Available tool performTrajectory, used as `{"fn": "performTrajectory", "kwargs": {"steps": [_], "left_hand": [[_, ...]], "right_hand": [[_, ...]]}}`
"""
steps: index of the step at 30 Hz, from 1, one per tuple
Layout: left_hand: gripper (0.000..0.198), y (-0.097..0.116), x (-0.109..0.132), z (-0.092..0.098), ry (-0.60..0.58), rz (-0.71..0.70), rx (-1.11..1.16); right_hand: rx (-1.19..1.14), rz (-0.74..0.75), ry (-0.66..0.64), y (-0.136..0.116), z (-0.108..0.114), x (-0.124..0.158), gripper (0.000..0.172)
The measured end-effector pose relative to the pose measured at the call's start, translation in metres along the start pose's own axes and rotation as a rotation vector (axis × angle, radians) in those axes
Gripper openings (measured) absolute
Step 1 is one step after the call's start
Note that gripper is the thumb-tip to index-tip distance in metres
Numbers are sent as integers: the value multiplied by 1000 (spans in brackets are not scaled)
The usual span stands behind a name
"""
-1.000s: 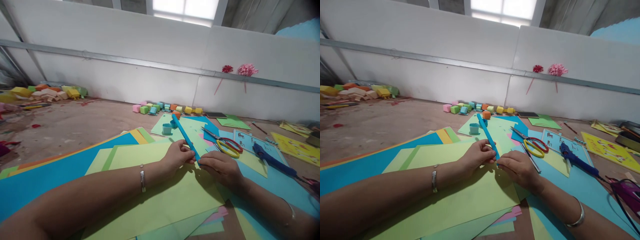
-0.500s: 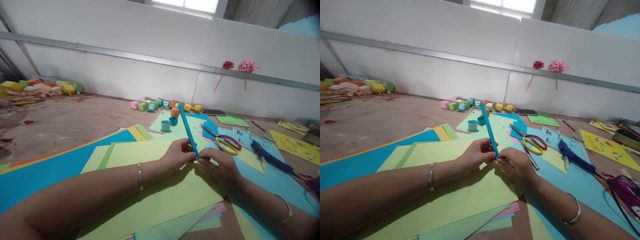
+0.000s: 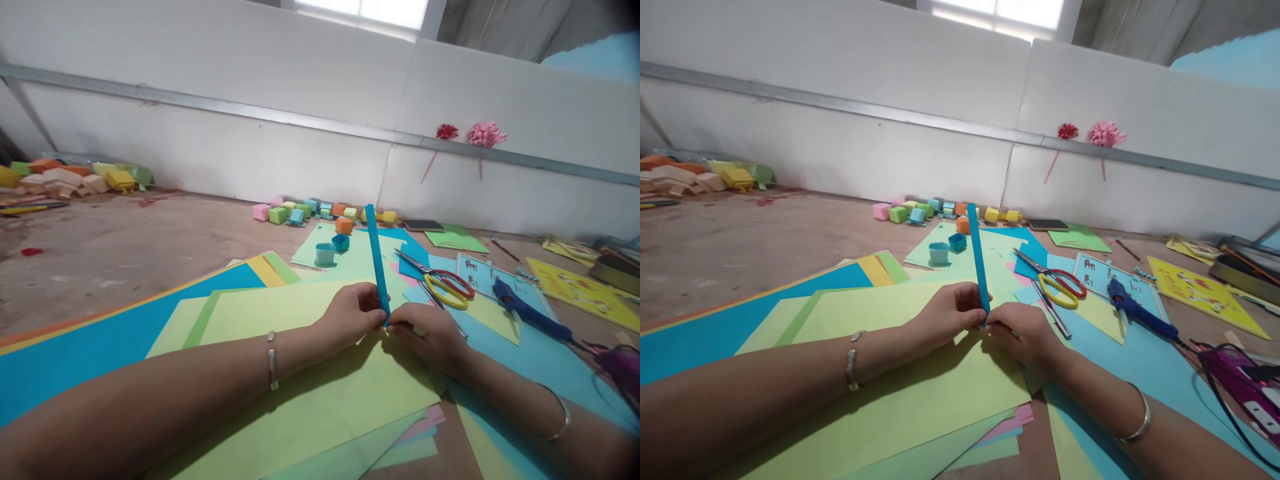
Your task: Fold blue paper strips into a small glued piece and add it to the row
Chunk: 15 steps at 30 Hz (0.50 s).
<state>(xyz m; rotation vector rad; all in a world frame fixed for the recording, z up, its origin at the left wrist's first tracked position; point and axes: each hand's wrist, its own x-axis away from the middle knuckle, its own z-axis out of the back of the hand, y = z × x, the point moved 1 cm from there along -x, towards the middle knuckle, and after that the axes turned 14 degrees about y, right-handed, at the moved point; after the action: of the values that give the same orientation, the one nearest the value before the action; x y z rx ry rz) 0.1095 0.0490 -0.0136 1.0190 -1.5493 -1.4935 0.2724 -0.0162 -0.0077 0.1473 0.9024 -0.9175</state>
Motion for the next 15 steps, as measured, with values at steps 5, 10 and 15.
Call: {"fn": "performTrajectory", "kwargs": {"steps": [5,10,15], "left_hand": [[6,5,3,0,8,25,-10],[8,8,3,1,89,76,-8],[7,5,1,4,129,52,-31]], "right_hand": [[1,107,-14,1,-5,5,23],[139,58,137,13,13,-3,20],[718,-443,1,52,57,-22,27]]}}
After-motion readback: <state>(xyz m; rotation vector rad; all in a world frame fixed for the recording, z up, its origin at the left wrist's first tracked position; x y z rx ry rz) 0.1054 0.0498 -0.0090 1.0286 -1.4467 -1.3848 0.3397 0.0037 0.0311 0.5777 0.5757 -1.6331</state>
